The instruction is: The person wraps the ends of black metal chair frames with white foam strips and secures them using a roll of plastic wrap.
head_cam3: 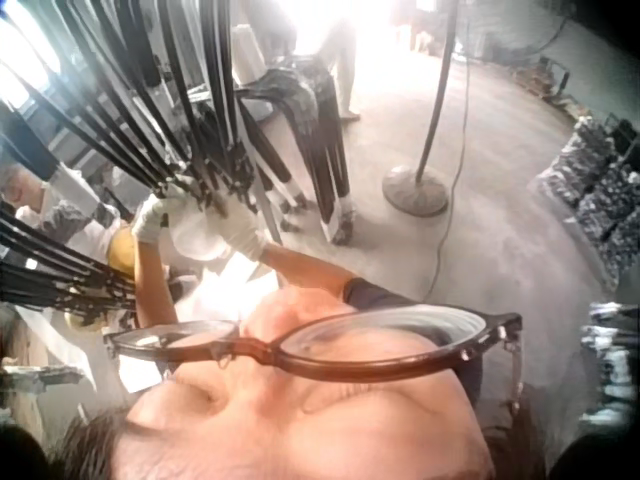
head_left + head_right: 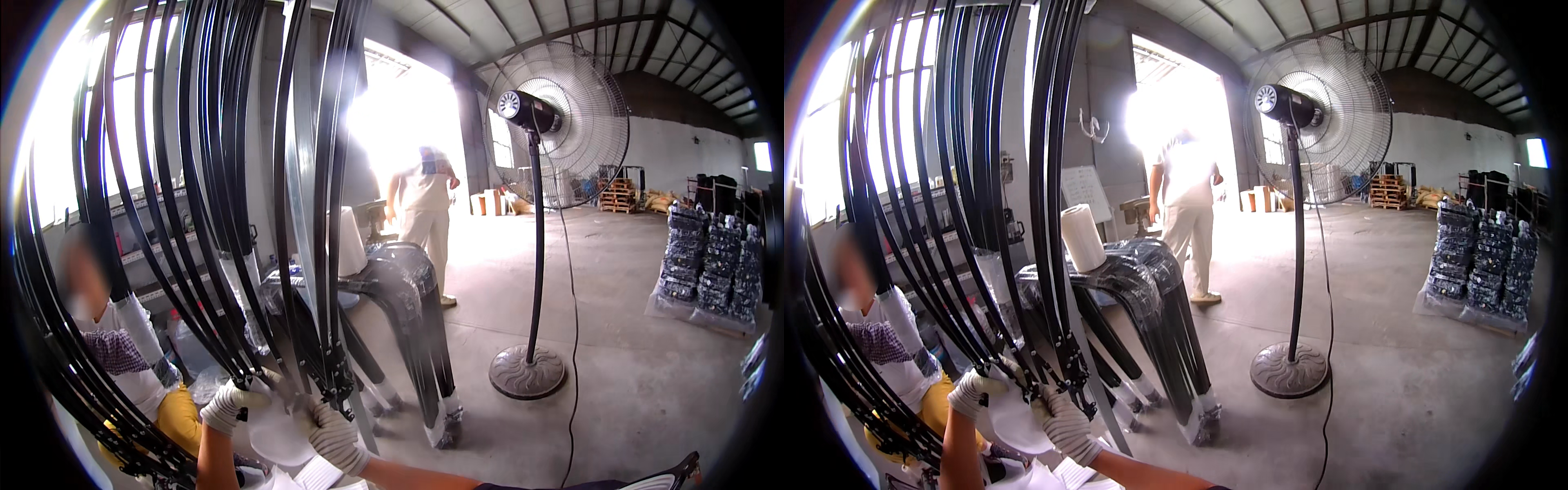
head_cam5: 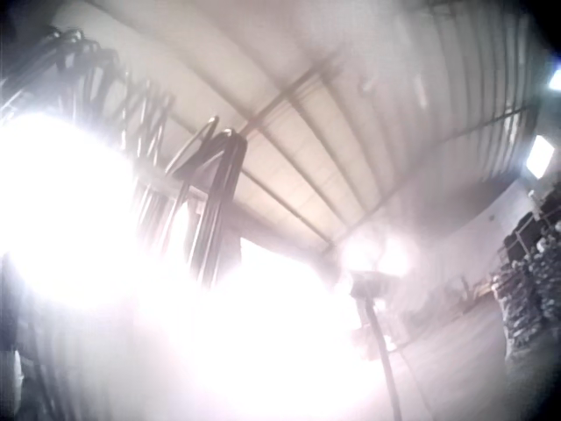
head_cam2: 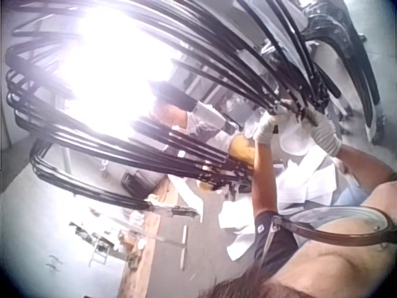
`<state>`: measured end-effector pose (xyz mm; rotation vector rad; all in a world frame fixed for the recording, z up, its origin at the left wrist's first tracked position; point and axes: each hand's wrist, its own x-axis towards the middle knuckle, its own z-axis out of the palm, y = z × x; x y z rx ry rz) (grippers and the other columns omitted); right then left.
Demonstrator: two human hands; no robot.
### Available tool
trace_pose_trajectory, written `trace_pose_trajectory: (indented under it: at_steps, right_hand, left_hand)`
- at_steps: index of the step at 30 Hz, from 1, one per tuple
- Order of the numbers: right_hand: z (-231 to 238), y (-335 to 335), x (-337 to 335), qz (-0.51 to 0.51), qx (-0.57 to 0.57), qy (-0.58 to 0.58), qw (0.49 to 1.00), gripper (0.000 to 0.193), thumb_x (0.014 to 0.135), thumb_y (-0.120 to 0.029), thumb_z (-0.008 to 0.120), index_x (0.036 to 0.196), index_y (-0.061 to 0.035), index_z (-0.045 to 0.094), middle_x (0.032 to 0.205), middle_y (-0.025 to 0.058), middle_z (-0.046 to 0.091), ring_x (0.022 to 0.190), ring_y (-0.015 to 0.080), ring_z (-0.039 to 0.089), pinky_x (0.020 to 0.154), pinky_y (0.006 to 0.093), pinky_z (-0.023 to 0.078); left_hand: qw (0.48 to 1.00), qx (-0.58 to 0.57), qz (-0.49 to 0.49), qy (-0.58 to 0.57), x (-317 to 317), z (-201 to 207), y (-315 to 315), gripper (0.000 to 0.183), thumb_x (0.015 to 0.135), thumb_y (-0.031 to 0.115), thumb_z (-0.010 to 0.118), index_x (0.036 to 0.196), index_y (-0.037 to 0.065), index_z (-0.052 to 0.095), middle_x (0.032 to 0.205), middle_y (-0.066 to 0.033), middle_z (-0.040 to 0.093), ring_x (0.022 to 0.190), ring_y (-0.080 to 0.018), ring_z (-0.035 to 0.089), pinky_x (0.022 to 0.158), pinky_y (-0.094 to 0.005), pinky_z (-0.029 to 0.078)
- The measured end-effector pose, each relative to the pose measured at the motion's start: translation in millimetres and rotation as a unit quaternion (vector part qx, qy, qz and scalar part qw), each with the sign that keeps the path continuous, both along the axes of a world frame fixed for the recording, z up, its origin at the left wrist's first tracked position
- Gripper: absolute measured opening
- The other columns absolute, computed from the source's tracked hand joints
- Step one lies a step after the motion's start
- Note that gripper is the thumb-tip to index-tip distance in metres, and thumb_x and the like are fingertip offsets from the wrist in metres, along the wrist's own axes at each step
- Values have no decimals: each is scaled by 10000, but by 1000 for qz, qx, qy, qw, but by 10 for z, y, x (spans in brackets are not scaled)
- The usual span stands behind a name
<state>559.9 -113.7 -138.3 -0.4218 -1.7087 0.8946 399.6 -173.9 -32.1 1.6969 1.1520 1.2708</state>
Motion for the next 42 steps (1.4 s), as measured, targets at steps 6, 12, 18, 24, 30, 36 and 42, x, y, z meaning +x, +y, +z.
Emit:
trace_pose_trajectory:
  at_steps: [6,12,18,24,30,36,42]
  right_hand:
    - [394,-327,142,2,-28,-86,996,411,764,-328,573,1107,-116,494,829,121,587,730,243,567,636,346,448]
    - [165,-154,-34,-58,26,-50,997,330,755,-150,596,1035,8,521,804,106,594,687,185,571,620,266,453]
    - [269,-98,-45,-111,192,-77,972,255,722,-48,598,977,-49,577,702,13,571,594,76,513,528,228,419]
    - [405,-67,7,-228,347,-92,905,61,703,-123,596,754,-95,581,642,72,563,564,228,553,505,306,446]
    - [442,21,111,-232,316,-61,918,66,751,-121,568,812,-94,567,611,61,567,485,225,541,452,309,435]
    - [545,-108,206,-241,242,-28,939,61,781,-124,553,829,-86,558,589,50,572,455,181,554,421,278,428]
    - [711,-144,153,-277,214,105,931,106,795,-142,555,875,-80,523,564,82,563,450,232,555,414,320,431]
  left_hand:
    - [999,17,12,-29,-13,50,-109,409,509,124,647,887,-23,591,841,-89,605,757,-176,563,698,-268,439]
    - [995,16,-29,-91,196,128,-253,304,585,81,667,872,27,582,779,4,567,714,-87,509,657,-237,418]
    - [995,-10,94,17,-8,133,-402,198,619,71,658,808,24,625,717,2,579,654,-70,513,601,-220,430]
    - [995,0,53,80,-240,36,-148,190,646,83,646,823,19,619,686,14,573,615,-71,508,556,-207,435]
    - [997,-29,54,38,-124,116,-197,146,643,73,639,782,34,619,675,11,561,603,-71,499,554,-203,429]
    - [1000,-12,-7,21,-133,73,-95,352,621,205,680,900,9,592,825,-57,586,769,-128,540,695,-254,444]
    - [996,85,28,-7,178,258,-206,467,642,241,652,1034,14,540,934,-75,587,868,-155,537,771,-281,431]
